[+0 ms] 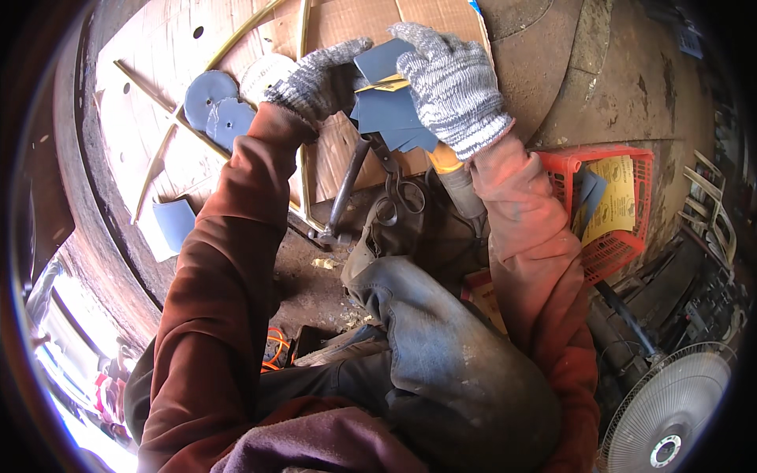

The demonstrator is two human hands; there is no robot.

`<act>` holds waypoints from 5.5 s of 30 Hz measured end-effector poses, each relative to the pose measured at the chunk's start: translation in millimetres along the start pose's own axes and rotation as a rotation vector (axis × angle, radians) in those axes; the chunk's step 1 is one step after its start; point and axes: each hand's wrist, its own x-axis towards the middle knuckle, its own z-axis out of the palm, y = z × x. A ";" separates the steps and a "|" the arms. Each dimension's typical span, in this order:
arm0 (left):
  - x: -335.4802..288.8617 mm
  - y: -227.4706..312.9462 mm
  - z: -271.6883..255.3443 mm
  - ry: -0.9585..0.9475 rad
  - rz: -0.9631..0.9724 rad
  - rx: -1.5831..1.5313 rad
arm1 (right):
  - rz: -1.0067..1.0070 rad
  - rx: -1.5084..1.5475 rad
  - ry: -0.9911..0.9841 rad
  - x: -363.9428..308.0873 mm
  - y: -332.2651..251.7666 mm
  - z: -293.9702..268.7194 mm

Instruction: The person sands metal plates using different pieces of sandpaper, strikes a small metal component with a hammer, and aligns yellow sandpaper strips onto the plates while sitting on the floor.

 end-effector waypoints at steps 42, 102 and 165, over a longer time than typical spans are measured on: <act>-19.0 26.0 39.5 0.191 0.312 0.985 | 0.020 -0.068 -0.049 5.7 -2.0 -0.3; -52.3 -0.8 37.7 0.254 0.387 0.480 | -0.039 -0.148 -0.005 -0.6 -11.1 8.6; -41.8 1.6 47.2 0.263 0.451 0.756 | -0.023 -0.026 -0.086 8.7 -4.9 4.9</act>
